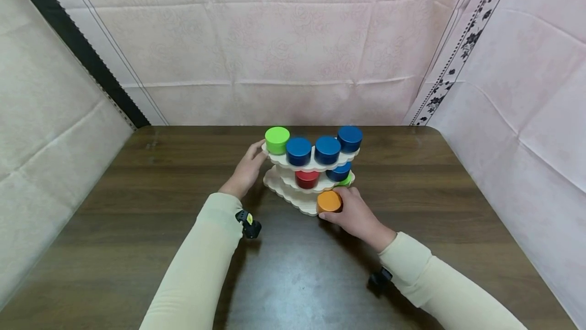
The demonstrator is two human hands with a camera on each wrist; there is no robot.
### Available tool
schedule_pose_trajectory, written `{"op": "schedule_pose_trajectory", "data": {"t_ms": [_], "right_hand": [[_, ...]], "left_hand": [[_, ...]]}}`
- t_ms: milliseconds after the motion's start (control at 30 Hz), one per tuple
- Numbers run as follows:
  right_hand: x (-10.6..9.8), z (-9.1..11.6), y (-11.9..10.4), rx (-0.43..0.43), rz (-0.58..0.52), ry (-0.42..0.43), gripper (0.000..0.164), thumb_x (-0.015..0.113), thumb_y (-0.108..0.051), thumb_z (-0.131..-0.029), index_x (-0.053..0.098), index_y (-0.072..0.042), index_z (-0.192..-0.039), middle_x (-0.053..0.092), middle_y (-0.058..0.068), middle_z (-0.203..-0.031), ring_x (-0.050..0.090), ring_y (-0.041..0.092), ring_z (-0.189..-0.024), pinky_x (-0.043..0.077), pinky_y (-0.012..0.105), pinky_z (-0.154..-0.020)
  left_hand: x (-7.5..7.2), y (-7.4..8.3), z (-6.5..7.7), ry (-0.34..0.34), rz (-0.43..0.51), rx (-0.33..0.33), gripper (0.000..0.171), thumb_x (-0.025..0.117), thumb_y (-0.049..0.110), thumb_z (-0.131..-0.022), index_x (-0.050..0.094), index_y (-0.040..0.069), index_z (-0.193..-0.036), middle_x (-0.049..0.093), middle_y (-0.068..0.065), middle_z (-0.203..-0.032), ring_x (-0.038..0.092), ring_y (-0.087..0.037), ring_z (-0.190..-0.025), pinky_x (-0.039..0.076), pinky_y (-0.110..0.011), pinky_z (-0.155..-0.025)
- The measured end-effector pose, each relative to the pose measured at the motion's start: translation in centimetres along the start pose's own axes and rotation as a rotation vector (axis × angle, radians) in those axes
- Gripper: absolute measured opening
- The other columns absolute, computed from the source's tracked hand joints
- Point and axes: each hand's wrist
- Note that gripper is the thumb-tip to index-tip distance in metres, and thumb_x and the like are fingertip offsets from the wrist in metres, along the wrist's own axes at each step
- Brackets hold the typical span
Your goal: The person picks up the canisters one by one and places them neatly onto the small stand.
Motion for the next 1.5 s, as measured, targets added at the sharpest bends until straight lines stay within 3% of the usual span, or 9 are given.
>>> {"op": "schedule_pose_trajectory", "data": {"t_ms": [333,433,600,800,1233,1500], "right_hand": [[0.4,-0.3,-0.5,0.007,-0.033,0.035,0.067,0.080,-0.027,-0.080,0.049,0.006,-0.130,0.050,0.021,-0.121,0.050,0.031,-0.102,0.048,0.044,-0.092],[0.6,-0.4,-0.7,0.009,-0.049,0.047,0.065,0.081,-0.025,-0.079,0.050,0.006,-0.127,0.051,0.019,-0.118,0.049,0.030,-0.101,0.049,0.043,-0.090],[0.8,-0.5,-0.8,0.025,-0.089,0.057,0.060,0.081,-0.020,-0.079,0.049,0.006,-0.123,0.052,0.014,-0.103,0.049,0.026,-0.090,0.048,0.033,-0.077],[1.0,-0.7,-0.7,0.046,-0.126,0.052,0.054,0.079,-0.014,-0.081,0.048,0.004,-0.121,0.054,0.011,-0.090,0.050,0.022,-0.078,0.046,0.027,-0.066],[1.1,-1.1,-0.7,0.069,-0.143,0.079,0.030,0.070,-0.011,-0.088,0.052,0.000,-0.108,0.055,0.010,-0.088,0.050,0.021,-0.073,0.045,0.026,-0.061],[0.8,-0.7,-0.5,0.047,-0.063,0.081,0.035,0.071,-0.018,-0.089,0.055,0.000,-0.115,0.057,0.012,-0.102,0.053,0.024,-0.085,0.052,0.032,-0.073]], "left_hand": [[0.0,2.8,2.0,-0.033,0.016,-0.041,0.053,0.035,0.034,-0.105,0.022,0.019,-0.154,0.019,-0.009,-0.160,0.016,-0.029,-0.146,0.017,-0.055,-0.115],[0.0,2.2,1.5,-0.029,0.019,-0.037,0.054,0.035,0.036,-0.104,0.022,0.021,-0.154,0.019,-0.007,-0.160,0.016,-0.029,-0.146,0.016,-0.055,-0.115],[0.0,0.5,0.3,-0.011,0.008,-0.016,0.055,0.035,0.044,-0.103,0.023,0.026,-0.153,0.021,-0.004,-0.160,0.017,-0.027,-0.146,0.017,-0.054,-0.115],[0.1,0.1,0.1,0.000,-0.004,-0.005,0.055,0.035,0.046,-0.102,0.024,0.028,-0.153,0.022,-0.003,-0.159,0.018,-0.026,-0.146,0.019,-0.055,-0.115],[0.0,0.0,0.0,0.011,-0.021,-0.022,0.056,0.035,0.048,-0.102,0.024,0.029,-0.153,0.021,-0.002,-0.159,0.018,-0.027,-0.146,0.019,-0.055,-0.114],[0.0,0.0,0.0,0.009,-0.024,-0.022,0.055,0.035,0.047,-0.102,0.024,0.029,-0.153,0.021,-0.002,-0.159,0.017,-0.027,-0.146,0.019,-0.056,-0.114]]}}
Point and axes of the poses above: each hand's wrist, its own z-axis away from the middle knuckle, its own x-axis out of the palm, y = z × x
